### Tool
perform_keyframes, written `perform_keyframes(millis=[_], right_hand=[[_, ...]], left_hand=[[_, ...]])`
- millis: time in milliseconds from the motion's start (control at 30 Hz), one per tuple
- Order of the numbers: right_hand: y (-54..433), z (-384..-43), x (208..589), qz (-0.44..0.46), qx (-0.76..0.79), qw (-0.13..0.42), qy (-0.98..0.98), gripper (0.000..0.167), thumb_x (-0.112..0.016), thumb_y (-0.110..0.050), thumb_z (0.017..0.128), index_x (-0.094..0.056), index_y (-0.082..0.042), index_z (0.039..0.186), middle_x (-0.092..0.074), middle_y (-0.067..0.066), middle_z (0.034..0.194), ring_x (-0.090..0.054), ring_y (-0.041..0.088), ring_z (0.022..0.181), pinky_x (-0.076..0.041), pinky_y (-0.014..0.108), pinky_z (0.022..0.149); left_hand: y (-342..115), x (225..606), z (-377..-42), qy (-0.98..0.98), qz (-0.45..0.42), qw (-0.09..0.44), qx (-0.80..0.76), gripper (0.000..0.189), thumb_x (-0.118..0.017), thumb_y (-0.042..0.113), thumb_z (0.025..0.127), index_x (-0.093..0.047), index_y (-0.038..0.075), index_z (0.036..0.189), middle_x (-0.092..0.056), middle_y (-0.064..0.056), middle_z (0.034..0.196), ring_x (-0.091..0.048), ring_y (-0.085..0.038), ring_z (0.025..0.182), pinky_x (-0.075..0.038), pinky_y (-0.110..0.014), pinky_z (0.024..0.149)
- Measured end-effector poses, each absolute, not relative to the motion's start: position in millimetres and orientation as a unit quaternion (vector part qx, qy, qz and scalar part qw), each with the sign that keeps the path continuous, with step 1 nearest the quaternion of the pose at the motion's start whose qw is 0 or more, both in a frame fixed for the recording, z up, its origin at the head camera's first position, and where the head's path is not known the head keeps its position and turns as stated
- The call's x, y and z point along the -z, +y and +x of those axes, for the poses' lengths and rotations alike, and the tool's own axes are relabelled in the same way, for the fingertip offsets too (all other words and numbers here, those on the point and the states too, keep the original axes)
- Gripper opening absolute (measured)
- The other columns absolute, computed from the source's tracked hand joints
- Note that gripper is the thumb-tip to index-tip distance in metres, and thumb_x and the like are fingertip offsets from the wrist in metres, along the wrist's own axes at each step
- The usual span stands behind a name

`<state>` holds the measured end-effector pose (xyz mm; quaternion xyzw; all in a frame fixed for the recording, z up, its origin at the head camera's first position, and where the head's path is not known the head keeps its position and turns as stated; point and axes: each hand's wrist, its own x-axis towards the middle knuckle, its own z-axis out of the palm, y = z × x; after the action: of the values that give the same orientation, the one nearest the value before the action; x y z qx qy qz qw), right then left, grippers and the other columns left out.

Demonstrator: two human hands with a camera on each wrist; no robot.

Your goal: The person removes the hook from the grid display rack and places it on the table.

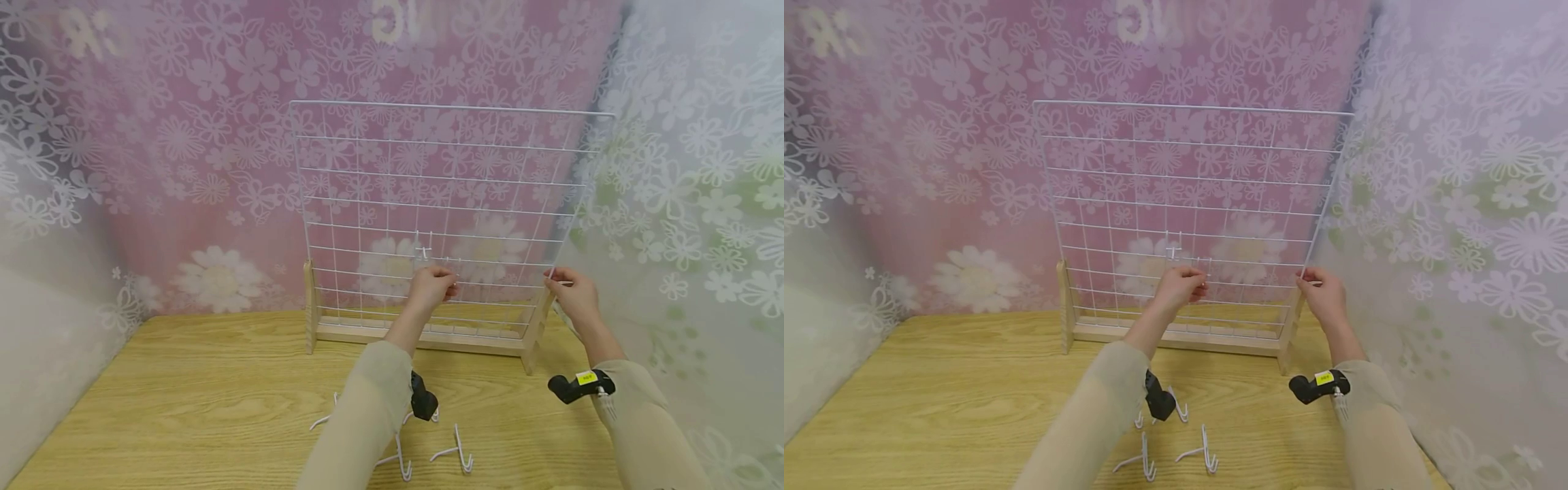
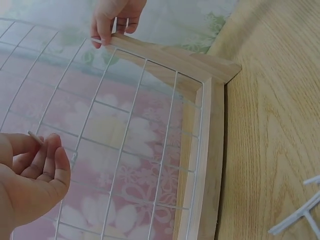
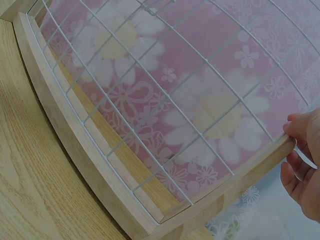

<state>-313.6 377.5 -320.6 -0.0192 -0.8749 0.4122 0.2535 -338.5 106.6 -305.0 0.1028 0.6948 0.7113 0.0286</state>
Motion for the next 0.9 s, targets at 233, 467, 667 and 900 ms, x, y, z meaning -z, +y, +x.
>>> perform_keyframes(millis=[233,467,667,900], right_hand=[[374.5,-314.2,321.3,-0.012,-0.415,0.248,-0.875,0.033,-0.054,-0.023,0.095,-0.058,0.005,0.111,-0.052,0.002,0.091,-0.046,-0.001,0.076,-0.043,0.014,0.059],[373.3,-313.4,322.5,-0.014,-0.418,0.244,-0.875,0.034,-0.052,-0.022,0.095,-0.057,0.006,0.113,-0.052,0.008,0.096,-0.046,-0.001,0.076,-0.044,0.015,0.059],[373.1,-312.9,323.0,-0.023,-0.418,0.240,-0.876,0.035,-0.052,-0.023,0.095,-0.057,0.005,0.114,-0.051,0.009,0.099,-0.045,0.002,0.079,-0.043,0.014,0.060],[375.2,-314.4,322.1,-0.034,-0.419,0.240,-0.875,0.036,-0.052,-0.024,0.095,-0.057,0.005,0.116,-0.051,0.006,0.097,-0.045,0.002,0.078,-0.042,0.014,0.059]], left_hand=[[100.7,305.0,-343.6,0.649,0.077,0.045,-0.756,0.013,-0.065,0.002,0.085,-0.066,-0.006,0.094,-0.065,-0.009,0.072,-0.063,-0.017,0.063,-0.054,-0.029,0.065],[93.8,301.4,-342.7,0.635,0.077,0.048,-0.767,0.007,-0.062,0.000,0.086,-0.066,-0.004,0.090,-0.066,-0.023,0.092,-0.057,-0.008,0.055,-0.054,-0.029,0.067],[86.6,300.9,-338.5,0.636,0.086,0.063,-0.764,0.010,-0.060,-0.003,0.087,-0.064,-0.005,0.095,-0.066,-0.022,0.091,-0.057,-0.010,0.056,-0.051,-0.022,0.058],[76.8,302.2,-332.7,0.668,0.115,0.071,-0.732,0.007,-0.060,-0.001,0.087,-0.063,-0.003,0.092,-0.066,-0.021,0.091,-0.058,-0.013,0.061,-0.053,-0.026,0.064]])
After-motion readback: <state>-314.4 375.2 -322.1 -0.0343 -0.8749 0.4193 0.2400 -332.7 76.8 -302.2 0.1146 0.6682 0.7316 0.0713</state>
